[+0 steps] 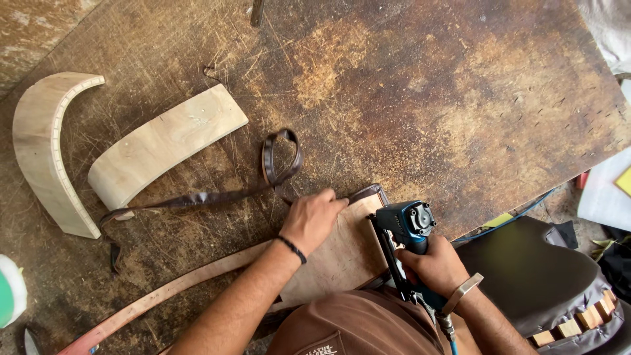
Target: The person attaches a dark webbing strap to a wooden chair frame using a pneumatic staple gun. They position the strap along the edges of the seat and backrest, then staple it in place.
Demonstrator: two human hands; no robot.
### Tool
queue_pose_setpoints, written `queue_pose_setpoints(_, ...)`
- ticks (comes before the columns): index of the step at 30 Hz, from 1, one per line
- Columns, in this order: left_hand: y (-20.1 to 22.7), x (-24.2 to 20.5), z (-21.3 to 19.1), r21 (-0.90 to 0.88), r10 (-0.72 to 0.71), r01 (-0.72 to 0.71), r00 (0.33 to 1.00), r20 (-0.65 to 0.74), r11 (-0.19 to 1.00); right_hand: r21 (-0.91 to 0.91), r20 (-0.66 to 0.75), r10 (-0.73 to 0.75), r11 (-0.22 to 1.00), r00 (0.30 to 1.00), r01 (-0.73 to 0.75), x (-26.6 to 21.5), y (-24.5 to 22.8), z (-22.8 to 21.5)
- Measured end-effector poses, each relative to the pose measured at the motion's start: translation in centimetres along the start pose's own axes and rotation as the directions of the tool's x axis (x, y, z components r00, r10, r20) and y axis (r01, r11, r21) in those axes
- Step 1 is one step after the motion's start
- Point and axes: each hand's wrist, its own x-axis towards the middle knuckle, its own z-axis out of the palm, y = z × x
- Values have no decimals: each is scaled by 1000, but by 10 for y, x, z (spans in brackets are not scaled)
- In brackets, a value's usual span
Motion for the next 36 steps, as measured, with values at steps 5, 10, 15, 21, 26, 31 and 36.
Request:
queue_pose_setpoints(5,-21,-7,40,243,394,-325,852,-344,914,55,23,48,997,999,-49,4,-5,-6)
queue_pose_setpoints(10,-28,-8,52,366,498,-373,794,-348,852,151,50,98,983,994,-104,11,-12,-20)
queue_pose_setpoints(15,-31,-11,45,369,518,-394,782,-346,842,259,16,72,963,997,-74,23,-29,-36)
queue_pose_setpoints(21,-32,-15,40,382,566,-424,689,-452,821,259,74,-20,966,997,0,34,-48,-39)
queue_pose_setpoints(26,-30,-19,43,349,512,-378,701,-496,857,257,92,-20,966,996,-4,38,-50,-33)
queue_pose_setpoints(31,-31,-20,43,340,499,-370,714,-492,865,214,80,-12,977,997,-5,32,-48,-31)
queue_pose_setpoints(36,-33,-22,40,286,480,-386,735,-480,877,216,84,-59,976,995,40,22,-50,-26)
